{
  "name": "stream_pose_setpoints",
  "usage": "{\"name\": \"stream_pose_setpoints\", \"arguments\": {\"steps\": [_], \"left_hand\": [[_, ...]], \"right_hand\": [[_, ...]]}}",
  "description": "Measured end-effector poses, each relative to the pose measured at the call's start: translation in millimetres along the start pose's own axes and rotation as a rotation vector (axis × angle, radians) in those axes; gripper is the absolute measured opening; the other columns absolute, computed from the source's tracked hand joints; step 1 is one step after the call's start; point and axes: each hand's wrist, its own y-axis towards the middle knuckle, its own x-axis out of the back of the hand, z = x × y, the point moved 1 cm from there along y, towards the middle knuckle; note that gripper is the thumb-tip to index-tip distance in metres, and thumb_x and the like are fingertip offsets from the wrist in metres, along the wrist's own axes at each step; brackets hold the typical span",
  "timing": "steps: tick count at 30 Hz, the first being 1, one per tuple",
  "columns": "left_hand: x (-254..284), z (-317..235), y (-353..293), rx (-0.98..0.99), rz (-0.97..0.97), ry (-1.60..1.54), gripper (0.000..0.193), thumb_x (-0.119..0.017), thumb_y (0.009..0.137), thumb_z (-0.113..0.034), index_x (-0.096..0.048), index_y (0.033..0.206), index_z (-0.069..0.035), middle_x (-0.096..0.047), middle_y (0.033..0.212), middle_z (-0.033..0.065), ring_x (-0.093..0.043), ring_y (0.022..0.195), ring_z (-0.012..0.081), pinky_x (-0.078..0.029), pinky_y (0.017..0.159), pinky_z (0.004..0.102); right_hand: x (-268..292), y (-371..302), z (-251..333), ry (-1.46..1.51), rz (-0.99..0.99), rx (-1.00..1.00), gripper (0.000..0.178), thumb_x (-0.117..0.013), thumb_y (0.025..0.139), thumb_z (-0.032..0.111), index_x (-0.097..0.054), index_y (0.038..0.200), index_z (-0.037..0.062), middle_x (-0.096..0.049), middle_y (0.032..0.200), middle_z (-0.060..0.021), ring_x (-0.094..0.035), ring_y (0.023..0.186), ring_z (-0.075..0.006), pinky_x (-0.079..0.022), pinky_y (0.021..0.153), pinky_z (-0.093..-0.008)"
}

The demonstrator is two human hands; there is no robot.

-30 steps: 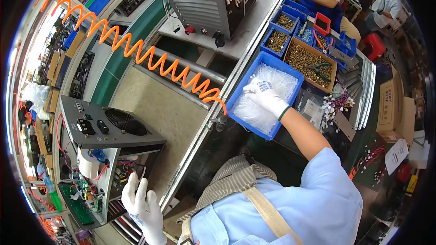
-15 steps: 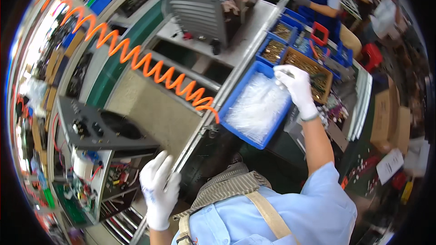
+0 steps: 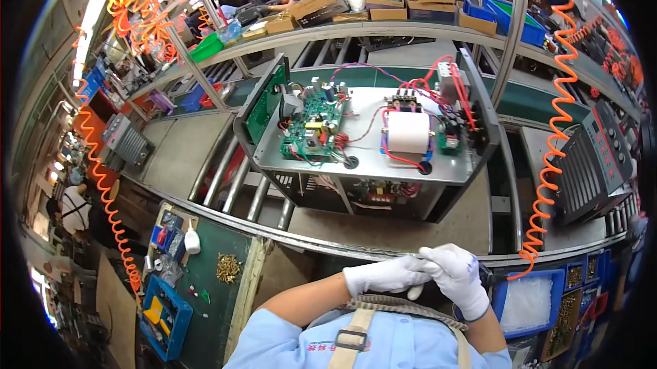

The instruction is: The person assembles an electronic device by connecting various wires to a circuit board and a large capacitor mounted on a metal chassis. They route cables through the chassis, secure connections, and organize the wiring within the assembly.

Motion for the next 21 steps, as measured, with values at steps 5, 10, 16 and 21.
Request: {"name": "stream_pose_setpoints", "arguments": {"steps": [5, 10, 16, 21], "left_hand": [[83.7, -1.6, -82.1, 0.124, -0.135, -0.021, 0.037, -0.048, 0.102, -0.021, -0.055, 0.134, -0.003, -0.057, 0.07, 0.0021, -0.052, 0.062, 0.0093, -0.044, 0.062, 0.0257], [140.9, 21.3, -123.3, 0.144, -0.326, 0.681, 0.035, -0.052, 0.093, -0.012, -0.061, 0.123, 0.002, -0.066, 0.08, 0.0117, -0.064, 0.066, 0.0206, -0.053, 0.065, 0.0335], [134.5, -57.6, -114.6, -0.22, -0.511, 0.744, 0.034, -0.065, 0.084, -0.005, -0.064, 0.118, 0.0, -0.067, 0.11, 0.0191, -0.067, 0.093, 0.0321, -0.055, 0.078, 0.0386], [148.4, -111.1, -103.0, -0.2, -0.612, 0.938, 0.036, -0.065, 0.082, -0.005, -0.063, 0.118, -0.008, -0.069, 0.097, 0.014, -0.069, 0.085, 0.0313, -0.055, 0.071, 0.0377]], "right_hand": [[-57.4, 75.1, 5.6, -0.043, -0.013, 0.058, 0.021, -0.066, 0.088, 0.01, -0.069, 0.109, 0.0063, -0.07, 0.085, -0.0096, -0.067, 0.068, -0.0239, -0.054, 0.062, -0.0341], [-100.4, 121.6, 34.7, 0.804, -0.659, -0.381, 0.024, -0.053, 0.101, 0.006, -0.061, 0.12, -0.005, -0.07, 0.095, -0.013, -0.068, 0.08, -0.0166, -0.057, 0.071, -0.0281], [-118.1, 140.0, 29.2, 0.652, -0.162, -0.425, 0.026, -0.054, 0.102, 0.011, -0.063, 0.123, -0.0013, -0.07, 0.102, -0.0095, -0.067, 0.093, -0.0151, -0.056, 0.084, -0.0292], [-65.0, 151.9, 39.1, 0.611, -0.042, -0.276, 0.028, -0.058, 0.101, 0.013, -0.063, 0.122, -0.0036, -0.07, 0.098, -0.0103, -0.068, 0.084, -0.014, -0.056, 0.077, -0.0272]]}}
